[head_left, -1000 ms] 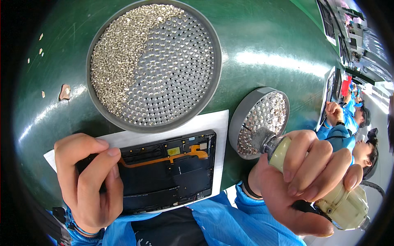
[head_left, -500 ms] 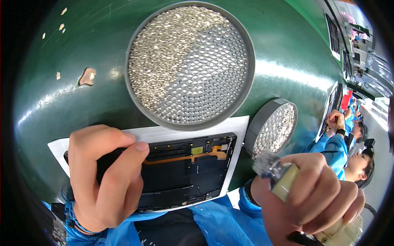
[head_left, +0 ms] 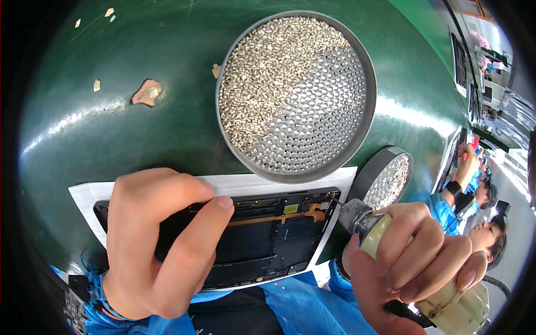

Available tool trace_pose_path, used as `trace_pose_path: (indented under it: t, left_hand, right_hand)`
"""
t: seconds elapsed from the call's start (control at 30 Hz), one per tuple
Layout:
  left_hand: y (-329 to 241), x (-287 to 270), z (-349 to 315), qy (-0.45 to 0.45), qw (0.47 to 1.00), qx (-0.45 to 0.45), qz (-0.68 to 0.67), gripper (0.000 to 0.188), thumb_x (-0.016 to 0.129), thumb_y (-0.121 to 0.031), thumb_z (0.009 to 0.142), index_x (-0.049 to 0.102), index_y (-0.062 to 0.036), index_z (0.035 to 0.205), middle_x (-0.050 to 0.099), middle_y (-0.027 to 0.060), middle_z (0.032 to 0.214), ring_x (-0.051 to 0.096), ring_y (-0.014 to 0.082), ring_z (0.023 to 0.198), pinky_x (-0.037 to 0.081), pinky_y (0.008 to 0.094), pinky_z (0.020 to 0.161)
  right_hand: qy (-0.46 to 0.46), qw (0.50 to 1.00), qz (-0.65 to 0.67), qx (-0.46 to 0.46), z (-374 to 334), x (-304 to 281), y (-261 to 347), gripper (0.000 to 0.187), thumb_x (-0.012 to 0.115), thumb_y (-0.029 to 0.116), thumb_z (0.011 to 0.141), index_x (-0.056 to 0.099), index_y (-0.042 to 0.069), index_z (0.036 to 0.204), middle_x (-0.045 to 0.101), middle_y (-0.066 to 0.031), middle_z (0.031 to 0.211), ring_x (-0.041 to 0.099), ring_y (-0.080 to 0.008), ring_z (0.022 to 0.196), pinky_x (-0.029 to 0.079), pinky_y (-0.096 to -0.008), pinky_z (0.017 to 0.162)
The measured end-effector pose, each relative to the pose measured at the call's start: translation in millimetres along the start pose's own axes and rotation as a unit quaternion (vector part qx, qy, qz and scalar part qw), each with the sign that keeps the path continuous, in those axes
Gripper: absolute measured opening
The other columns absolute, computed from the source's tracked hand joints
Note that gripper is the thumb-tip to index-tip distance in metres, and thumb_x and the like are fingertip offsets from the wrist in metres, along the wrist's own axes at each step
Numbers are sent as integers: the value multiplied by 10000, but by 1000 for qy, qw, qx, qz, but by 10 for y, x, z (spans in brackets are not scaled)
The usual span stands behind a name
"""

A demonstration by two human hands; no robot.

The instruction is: The person drives screws into electronic tablets using an electric screwdriver, places finished tablets onto an upper conveyor shelf, and retrieves new tablet units to repeat the assembly.

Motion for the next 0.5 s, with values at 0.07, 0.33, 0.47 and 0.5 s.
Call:
trace_pose_path:
  t: [0.07, 0.33, 0.47, 0.5]
  left_hand:
    - [13, 1, -2, 1, 1000, 1, -2, 504, 715, 186, 714, 666, -7, 1177, 632, 191, 1146, 634, 364, 960, 535, 452, 824]
    - [78, -73, 107, -9, 1000, 20, -19, 427, 726, 142, 724, 688, 15, 1131, 621, 187, 1143, 632, 368, 970, 529, 465, 834]
    - [-23, -99, 74, -60, 997, 48, 11, 383, 743, 88, 742, 702, 17, 1116, 621, 157, 1126, 625, 340, 944, 524, 450, 806]
    - [45, -79, -11, -50, 998, 44, 13, 316, 733, 36, 786, 715, -1, 1099, 634, 143, 1114, 636, 336, 956, 529, 442, 796]
  right_hand:
    - [-26, 997, -42, -62, -2, -2, -48, 710, 846, 439, 940, 395, 32, 1306, 560, -10, 893, 505, -87, 584, 426, -237, 540]
    - [-9, 999, -27, -33, 131, 82, -178, 640, 801, 398, 980, 410, 71, 1367, 570, -34, 920, 495, -115, 608, 409, -288, 517]
    - [-36, 998, -11, -42, 129, 129, -29, 734, 894, 423, 896, 379, 96, 1304, 556, -24, 865, 506, -104, 596, 410, -259, 545]
    - [-46, 998, 5, -32, 128, 206, -119, 730, 904, 409, 889, 380, 104, 1295, 550, -25, 855, 506, -110, 603, 407, -262, 547]
Point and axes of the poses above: each hand's wrist, its own z-axis towards the middle knuckle, its own x-axis out of the palm, y = z × x, the point moved 2 cm from there along z, towards the middle knuckle
